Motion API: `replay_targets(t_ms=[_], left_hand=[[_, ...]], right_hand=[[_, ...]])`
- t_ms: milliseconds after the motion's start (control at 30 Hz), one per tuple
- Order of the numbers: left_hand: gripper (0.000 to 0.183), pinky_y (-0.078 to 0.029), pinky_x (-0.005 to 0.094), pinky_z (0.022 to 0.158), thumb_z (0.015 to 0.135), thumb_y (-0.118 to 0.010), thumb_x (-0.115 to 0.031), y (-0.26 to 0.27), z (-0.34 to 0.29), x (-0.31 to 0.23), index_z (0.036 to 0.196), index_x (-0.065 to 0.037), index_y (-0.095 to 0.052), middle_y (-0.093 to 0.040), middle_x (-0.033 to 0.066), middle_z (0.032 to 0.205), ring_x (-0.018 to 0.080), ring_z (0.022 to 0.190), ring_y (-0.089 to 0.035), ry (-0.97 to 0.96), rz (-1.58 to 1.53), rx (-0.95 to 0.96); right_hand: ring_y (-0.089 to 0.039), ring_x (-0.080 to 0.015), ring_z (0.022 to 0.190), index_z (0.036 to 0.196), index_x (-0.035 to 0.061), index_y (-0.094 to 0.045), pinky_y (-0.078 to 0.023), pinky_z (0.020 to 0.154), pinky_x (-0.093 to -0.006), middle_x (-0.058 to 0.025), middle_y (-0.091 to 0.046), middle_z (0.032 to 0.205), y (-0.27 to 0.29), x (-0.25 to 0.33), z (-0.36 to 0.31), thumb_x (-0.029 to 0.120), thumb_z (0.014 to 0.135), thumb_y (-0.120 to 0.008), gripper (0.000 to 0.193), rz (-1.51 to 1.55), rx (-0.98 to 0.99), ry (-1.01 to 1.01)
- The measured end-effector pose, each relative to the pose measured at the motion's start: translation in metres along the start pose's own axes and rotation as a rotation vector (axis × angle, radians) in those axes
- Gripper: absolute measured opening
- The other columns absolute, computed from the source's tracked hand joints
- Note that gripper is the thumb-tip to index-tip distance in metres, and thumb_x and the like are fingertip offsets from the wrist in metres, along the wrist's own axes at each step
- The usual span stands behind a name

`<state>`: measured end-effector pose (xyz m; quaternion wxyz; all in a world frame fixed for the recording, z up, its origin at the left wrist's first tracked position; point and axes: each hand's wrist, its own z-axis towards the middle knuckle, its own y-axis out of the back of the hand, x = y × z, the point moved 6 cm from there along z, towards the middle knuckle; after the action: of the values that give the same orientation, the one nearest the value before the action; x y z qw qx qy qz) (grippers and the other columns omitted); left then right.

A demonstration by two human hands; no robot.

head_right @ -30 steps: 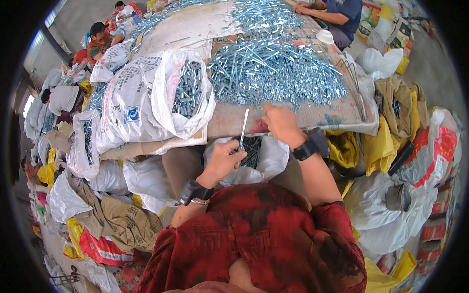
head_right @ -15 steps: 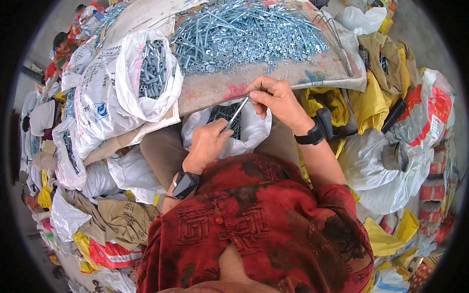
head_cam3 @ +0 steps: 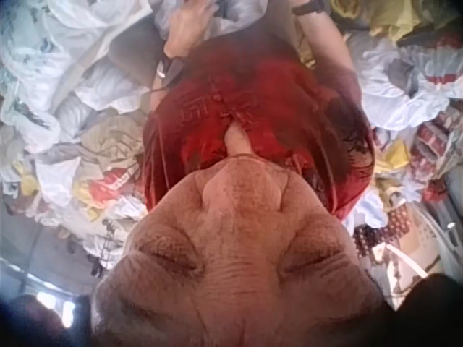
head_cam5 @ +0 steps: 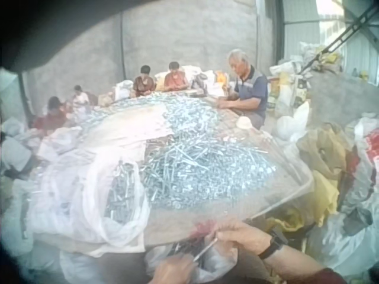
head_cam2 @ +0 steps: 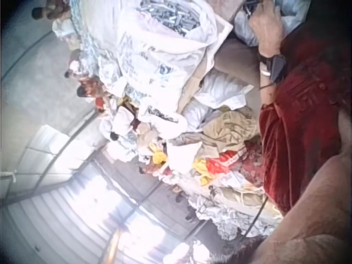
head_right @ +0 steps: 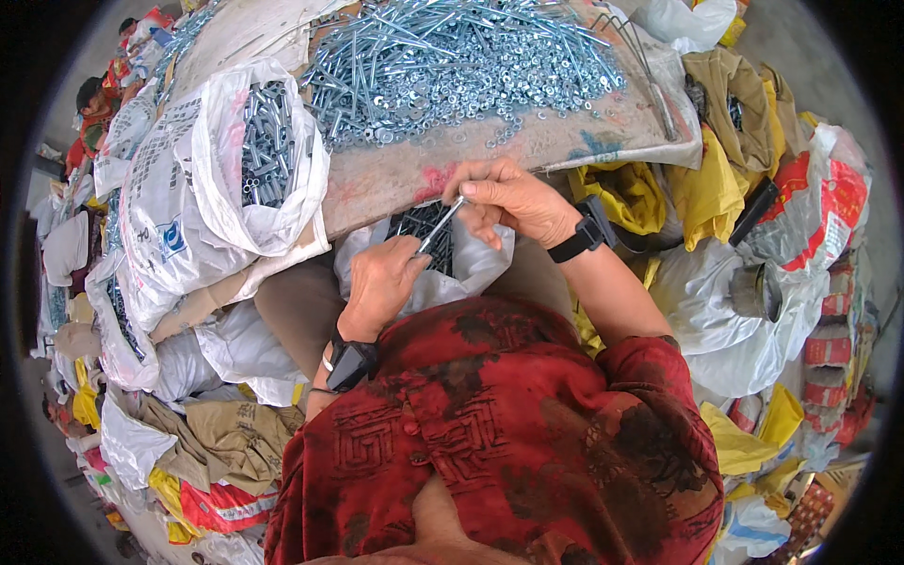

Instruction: Assembling metal bolts by sliding washers and sleeves onto them at a factory workbench.

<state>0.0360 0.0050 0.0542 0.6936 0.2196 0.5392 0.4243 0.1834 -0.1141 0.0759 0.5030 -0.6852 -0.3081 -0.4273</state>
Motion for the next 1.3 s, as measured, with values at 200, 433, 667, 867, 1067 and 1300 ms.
replay_targets(t_ms=[200,433,667,867,1067,1300], left_hand=[[0.012,-0.043,0.0289,0.055,0.087,-0.07,-0.011,-0.013,-0.003,0.018,0.088,-0.003,-0.062,-0.06,0.0035,0.069,0.0161,0.057,-0.053,0.177,-0.491,0.012],[0.007,-0.04,0.0222,0.051,0.088,-0.067,-0.007,-0.009,-0.002,0.027,0.084,-0.003,-0.062,-0.055,-0.0031,0.065,0.0036,0.058,-0.05,0.602,-0.958,0.046],[0.007,-0.041,0.0218,0.053,0.088,-0.067,-0.007,-0.011,-0.005,0.02,0.083,-0.003,-0.063,-0.057,-0.0021,0.069,0.0042,0.059,-0.05,0.582,-0.886,0.111],[0.012,-0.037,0.0226,0.052,0.088,-0.07,-0.01,-0.017,-0.001,-0.008,0.081,-0.003,-0.063,-0.055,-0.0049,0.064,0.0041,0.059,-0.046,0.401,-0.788,0.223],[0.011,-0.038,0.0247,0.051,0.085,-0.07,-0.007,-0.009,-0.002,-0.024,0.08,0.0,-0.063,-0.054,-0.0026,0.061,0.0055,0.056,-0.046,0.166,-0.425,0.196],[0.011,-0.038,0.0251,0.052,0.084,-0.071,-0.006,-0.002,-0.008,-0.052,0.08,0.0,-0.063,-0.055,-0.0026,0.063,0.0056,0.058,-0.046,0.156,-0.464,0.14]], right_hand=[[-0.062,-0.0159,0.062,0.102,0.0004,-0.063,-0.047,0.05,-0.0279,-0.0078,-0.064,0.081,0.055,0.035,0.04,0.029,0.093,-0.063,0.03,-0.74,-0.448,0.308],[-0.066,-0.0351,0.086,0.093,0.0032,-0.063,-0.053,0.065,-0.0447,-0.019,-0.059,0.102,0.067,0.031,0.086,0.016,0.084,-0.062,0.015,-1.954,-0.632,0.312],[-0.063,-0.02,0.071,0.083,0.0012,-0.061,-0.051,0.059,-0.0306,-0.0094,-0.061,0.083,0.022,0.046,0.037,0.003,0.084,-0.067,0.007,-0.86,-0.449,0.559],[-0.059,-0.0064,0.07,0.085,0.0014,-0.063,-0.049,0.06,-0.0223,-0.001,-0.058,0.081,0.011,0.034,-0.001,0.001,0.082,-0.075,0.011,-0.34,-0.183,0.448],[-0.054,-0.0054,0.064,0.089,0.0027,-0.067,-0.043,0.055,-0.0227,0.0004,-0.06,0.08,0.0,0.049,-0.03,0.008,0.082,-0.078,0.014,-0.739,-0.211,0.628],[-0.052,-0.0041,0.056,0.096,0.002,-0.07,-0.039,0.049,-0.0202,0.0017,-0.06,0.069,-0.01,0.014,-0.05,0.013,0.084,-0.075,0.018,-0.274,-0.074,0.301]])
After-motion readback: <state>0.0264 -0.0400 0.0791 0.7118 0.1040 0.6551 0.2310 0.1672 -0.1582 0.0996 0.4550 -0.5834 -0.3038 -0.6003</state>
